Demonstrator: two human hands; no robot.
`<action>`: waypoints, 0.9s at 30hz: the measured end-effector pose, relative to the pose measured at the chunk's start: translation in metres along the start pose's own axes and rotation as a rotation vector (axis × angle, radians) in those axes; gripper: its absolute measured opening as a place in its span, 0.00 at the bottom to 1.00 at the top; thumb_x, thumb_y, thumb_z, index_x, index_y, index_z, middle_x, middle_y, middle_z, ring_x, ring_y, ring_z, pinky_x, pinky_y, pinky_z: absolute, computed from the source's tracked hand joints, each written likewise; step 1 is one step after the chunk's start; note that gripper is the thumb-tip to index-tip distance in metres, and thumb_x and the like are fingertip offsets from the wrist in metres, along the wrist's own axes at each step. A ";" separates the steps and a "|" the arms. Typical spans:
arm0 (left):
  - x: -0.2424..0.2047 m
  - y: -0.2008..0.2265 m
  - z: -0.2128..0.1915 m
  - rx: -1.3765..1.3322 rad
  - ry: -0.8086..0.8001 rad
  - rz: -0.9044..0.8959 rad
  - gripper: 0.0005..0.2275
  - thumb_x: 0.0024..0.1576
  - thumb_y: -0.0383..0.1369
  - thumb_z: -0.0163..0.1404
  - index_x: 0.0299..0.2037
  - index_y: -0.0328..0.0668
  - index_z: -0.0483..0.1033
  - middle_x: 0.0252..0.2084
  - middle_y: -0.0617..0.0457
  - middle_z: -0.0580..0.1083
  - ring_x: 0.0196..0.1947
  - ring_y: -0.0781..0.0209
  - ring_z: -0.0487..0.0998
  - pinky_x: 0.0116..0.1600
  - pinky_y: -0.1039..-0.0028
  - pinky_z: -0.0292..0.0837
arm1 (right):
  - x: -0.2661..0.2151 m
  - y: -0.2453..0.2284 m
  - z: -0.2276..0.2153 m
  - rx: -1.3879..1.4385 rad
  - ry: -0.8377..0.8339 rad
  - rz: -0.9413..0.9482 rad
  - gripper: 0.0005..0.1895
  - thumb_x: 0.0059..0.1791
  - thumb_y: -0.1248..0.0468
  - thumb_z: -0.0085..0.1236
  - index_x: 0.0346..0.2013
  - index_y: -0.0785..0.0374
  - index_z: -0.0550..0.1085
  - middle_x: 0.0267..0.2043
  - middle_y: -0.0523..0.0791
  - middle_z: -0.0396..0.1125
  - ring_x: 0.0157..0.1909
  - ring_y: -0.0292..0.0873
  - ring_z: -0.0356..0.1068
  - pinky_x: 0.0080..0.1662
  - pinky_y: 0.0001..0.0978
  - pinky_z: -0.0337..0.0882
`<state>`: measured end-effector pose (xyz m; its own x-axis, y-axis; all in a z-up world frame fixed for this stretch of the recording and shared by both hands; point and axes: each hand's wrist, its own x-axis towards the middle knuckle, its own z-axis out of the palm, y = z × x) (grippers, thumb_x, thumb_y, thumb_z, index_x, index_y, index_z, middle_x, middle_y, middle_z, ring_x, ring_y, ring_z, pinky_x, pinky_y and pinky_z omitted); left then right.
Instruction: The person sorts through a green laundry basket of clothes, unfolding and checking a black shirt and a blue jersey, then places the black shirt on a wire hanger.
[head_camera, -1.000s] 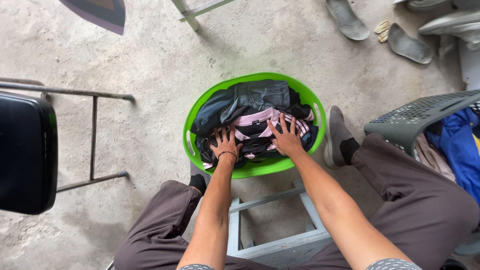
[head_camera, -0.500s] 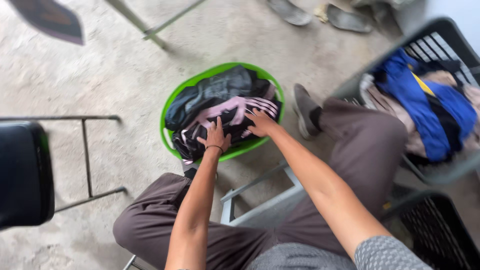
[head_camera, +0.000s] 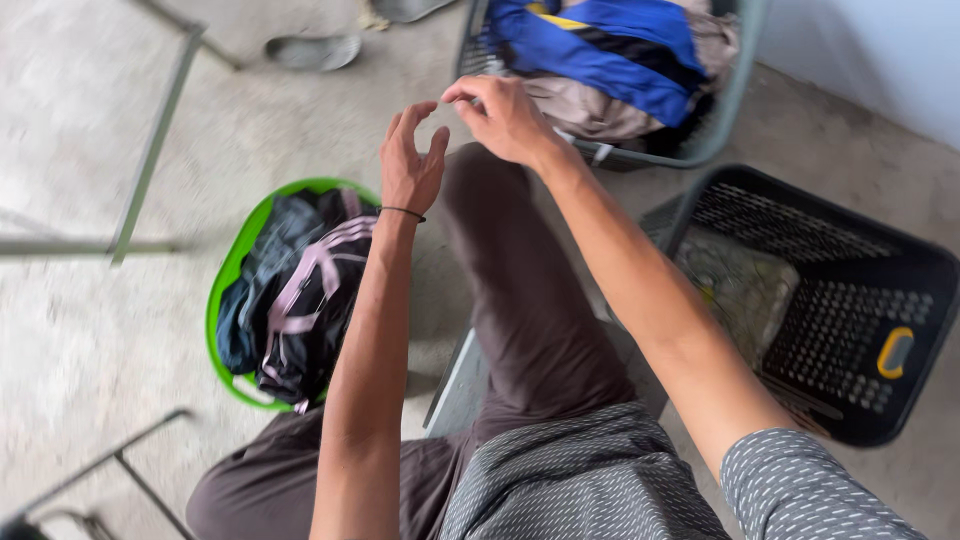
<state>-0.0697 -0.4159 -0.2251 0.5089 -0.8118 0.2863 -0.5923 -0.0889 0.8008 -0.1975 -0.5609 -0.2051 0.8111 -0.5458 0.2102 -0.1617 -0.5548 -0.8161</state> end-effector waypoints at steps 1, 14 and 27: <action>0.010 0.020 0.015 0.005 -0.035 0.020 0.13 0.59 0.28 0.57 0.53 0.40 0.76 0.49 0.42 0.77 0.52 0.42 0.77 0.57 0.59 0.71 | -0.012 0.010 -0.024 0.003 0.043 -0.002 0.10 0.53 0.67 0.53 0.48 0.64 0.76 0.45 0.52 0.76 0.39 0.45 0.79 0.41 0.36 0.77; -0.047 0.087 0.263 -0.169 -0.590 0.258 0.08 0.53 0.29 0.58 0.41 0.40 0.79 0.45 0.41 0.77 0.49 0.39 0.77 0.56 0.56 0.72 | -0.282 0.142 -0.144 -0.090 0.404 0.659 0.10 0.54 0.64 0.57 0.48 0.61 0.78 0.37 0.48 0.75 0.37 0.42 0.77 0.41 0.36 0.74; -0.160 0.120 0.325 -0.136 -0.931 0.268 0.05 0.56 0.29 0.53 0.41 0.42 0.77 0.44 0.41 0.75 0.47 0.38 0.76 0.49 0.55 0.74 | -0.501 0.268 -0.036 -0.467 0.334 0.914 0.26 0.39 0.65 0.58 0.53 0.62 0.76 0.52 0.58 0.71 0.54 0.62 0.68 0.54 0.50 0.67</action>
